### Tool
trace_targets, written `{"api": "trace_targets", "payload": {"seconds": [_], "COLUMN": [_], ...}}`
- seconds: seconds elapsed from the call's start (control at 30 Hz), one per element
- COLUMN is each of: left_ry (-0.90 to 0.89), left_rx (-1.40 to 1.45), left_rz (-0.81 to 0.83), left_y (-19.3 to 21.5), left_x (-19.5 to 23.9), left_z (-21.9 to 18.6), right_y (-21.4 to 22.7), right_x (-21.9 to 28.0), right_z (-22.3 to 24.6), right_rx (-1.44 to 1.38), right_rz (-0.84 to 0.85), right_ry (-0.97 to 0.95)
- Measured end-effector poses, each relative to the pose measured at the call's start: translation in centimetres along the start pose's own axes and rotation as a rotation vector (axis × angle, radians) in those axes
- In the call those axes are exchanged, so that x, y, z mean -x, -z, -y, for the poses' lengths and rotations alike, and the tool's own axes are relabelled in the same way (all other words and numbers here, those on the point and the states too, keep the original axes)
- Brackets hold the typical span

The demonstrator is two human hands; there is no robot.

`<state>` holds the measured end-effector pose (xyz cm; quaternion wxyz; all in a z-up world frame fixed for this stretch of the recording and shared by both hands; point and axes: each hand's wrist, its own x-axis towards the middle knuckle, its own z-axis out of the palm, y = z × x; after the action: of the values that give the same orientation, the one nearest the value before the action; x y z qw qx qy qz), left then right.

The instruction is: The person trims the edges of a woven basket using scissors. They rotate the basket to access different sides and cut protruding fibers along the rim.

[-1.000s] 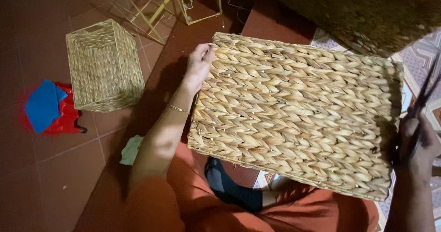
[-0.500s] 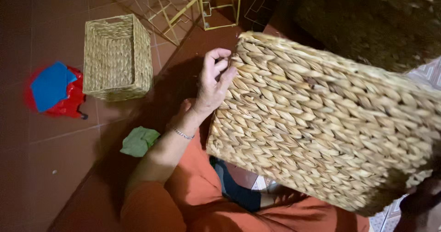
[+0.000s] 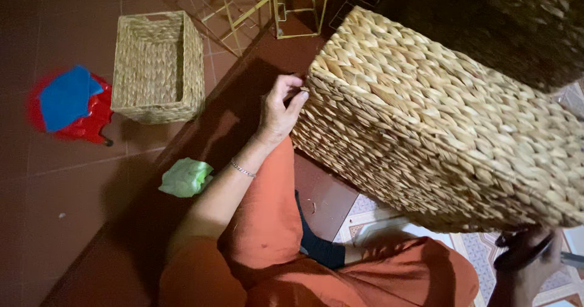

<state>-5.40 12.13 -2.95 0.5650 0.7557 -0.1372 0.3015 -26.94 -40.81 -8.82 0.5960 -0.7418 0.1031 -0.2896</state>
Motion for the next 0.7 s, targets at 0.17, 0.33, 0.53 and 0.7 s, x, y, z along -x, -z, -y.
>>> {"api": "trace_targets", "payload": {"seconds": [0.17, 0.33, 0.53, 0.7], "left_ry": [0.045, 0.019, 0.16, 0.251], "left_rx": [-0.096, 0.077, 0.059, 0.11], "left_rz": [0.037, 0.029, 0.036, 0.055], "left_y": [1.4, 2.0, 2.2, 1.9], "left_x": [1.0, 1.3, 1.8, 2.6], "left_z": [-2.0, -3.7, -3.4, -1.9], "right_y": [-0.6, -0.6, -1.4, -6.1], "right_x": [2.2, 2.7, 2.9, 6.1], "right_z": [1.5, 1.5, 4.3, 6.9], "right_rx": [-0.091, -0.149, -0.054, 0.042], "right_rz": [-0.034, -0.047, 0.029, 0.367], "right_ry": [-0.051, -0.004, 0.052, 0.005]}}
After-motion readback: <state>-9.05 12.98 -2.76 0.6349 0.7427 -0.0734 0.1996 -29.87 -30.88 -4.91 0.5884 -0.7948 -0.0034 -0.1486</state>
